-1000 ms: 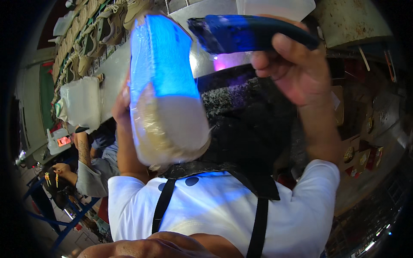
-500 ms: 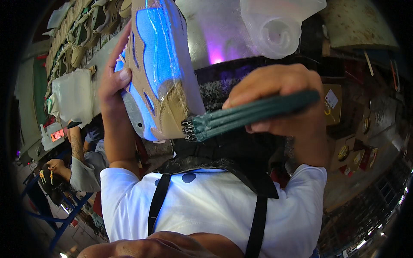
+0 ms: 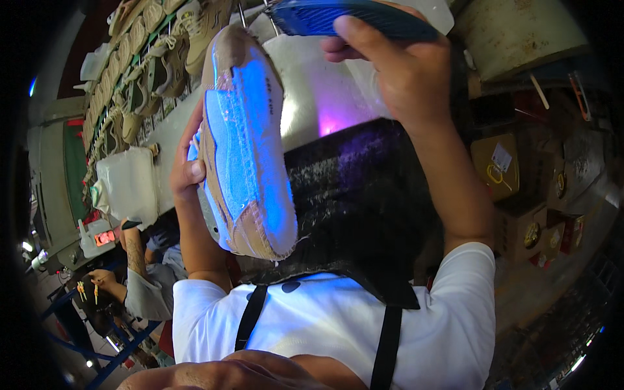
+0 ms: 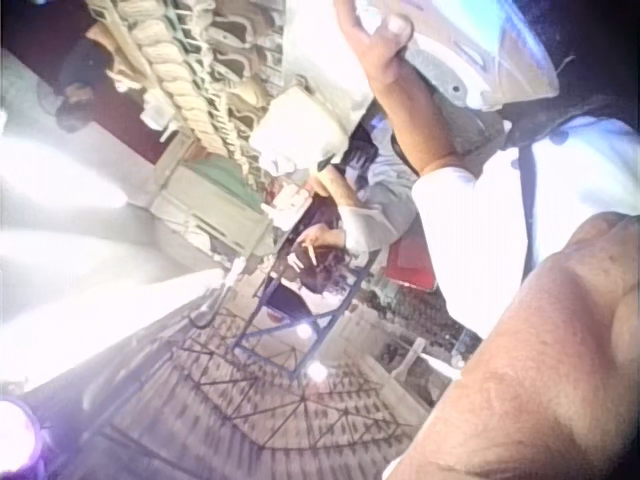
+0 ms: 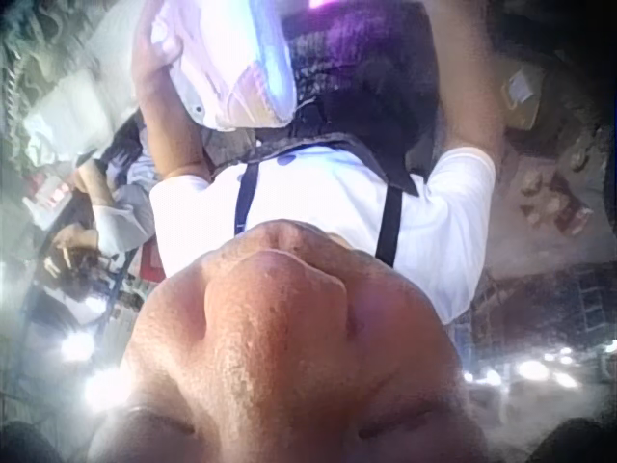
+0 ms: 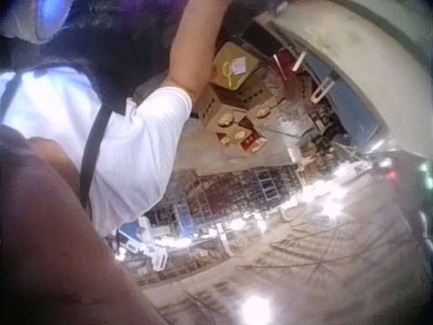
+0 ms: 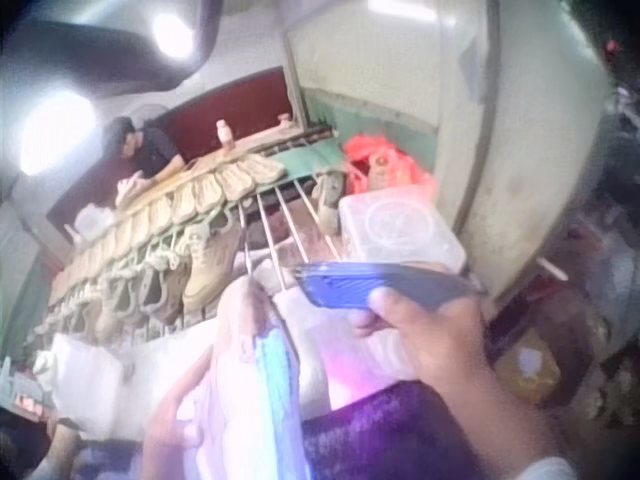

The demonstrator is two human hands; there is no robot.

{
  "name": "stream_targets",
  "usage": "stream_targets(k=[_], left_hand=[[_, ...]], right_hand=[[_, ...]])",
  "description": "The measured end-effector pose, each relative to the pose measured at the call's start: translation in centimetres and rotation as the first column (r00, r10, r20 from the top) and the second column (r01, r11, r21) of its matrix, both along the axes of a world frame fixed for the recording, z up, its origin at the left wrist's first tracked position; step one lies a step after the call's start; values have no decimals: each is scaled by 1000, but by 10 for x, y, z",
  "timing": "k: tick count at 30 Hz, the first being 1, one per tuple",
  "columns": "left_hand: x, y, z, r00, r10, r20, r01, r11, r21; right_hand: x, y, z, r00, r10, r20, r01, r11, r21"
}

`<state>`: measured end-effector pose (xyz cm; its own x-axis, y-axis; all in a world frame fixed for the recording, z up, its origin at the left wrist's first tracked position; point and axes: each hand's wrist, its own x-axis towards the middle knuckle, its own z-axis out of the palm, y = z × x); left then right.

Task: The person applies a liquid to the base of shoe uppers using a brush and then places the shoes back onto a conveyor rack.

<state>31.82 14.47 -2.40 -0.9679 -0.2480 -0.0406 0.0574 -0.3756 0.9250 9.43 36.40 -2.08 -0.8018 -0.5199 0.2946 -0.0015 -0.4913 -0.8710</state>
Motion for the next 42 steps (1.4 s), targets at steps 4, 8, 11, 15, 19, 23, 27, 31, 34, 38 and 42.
stream_targets(k=[4,8,11,15,19,23,27,31,34,38,42], left_hand=[[-24,-44,32,994,37,103,-2,948,-319],[-96,-93,71,955,34,295,142,820,-554],[-167,-116,81,941,31,337,196,763,-616],[-208,-159,92,986,2,165,148,429,-891],[-239,-156,131,990,-100,100,71,-257,-964],[-255,-116,164,965,10,260,225,-535,-814],[-303,-141,150,943,-133,304,97,-766,-636],[-339,-163,135,851,-384,359,-92,-781,-617],[-363,-166,125,785,-431,445,-124,-813,-569],[-388,-166,102,693,-534,484,-312,-828,-466],[-400,-163,67,555,-712,430,-529,-701,-479]], right_hand=[[-47,22,27,997,-73,-22,71,995,-74],[-103,8,53,990,-144,-7,144,989,-38],[-118,-14,60,944,-330,-22,330,936,122],[-111,-24,60,881,-448,152,424,890,167],[-125,-15,47,901,-409,145,387,909,156],[-127,-12,43,920,-365,143,357,931,76],[-124,-15,45,905,-389,172,378,921,92],[-119,-16,48,915,-378,141,362,923,128],[-122,-14,44,917,-370,147,350,925,146],[-118,-16,50,918,-372,134,356,926,127],[-117,-15,49,918,-375,129,360,924,129]])
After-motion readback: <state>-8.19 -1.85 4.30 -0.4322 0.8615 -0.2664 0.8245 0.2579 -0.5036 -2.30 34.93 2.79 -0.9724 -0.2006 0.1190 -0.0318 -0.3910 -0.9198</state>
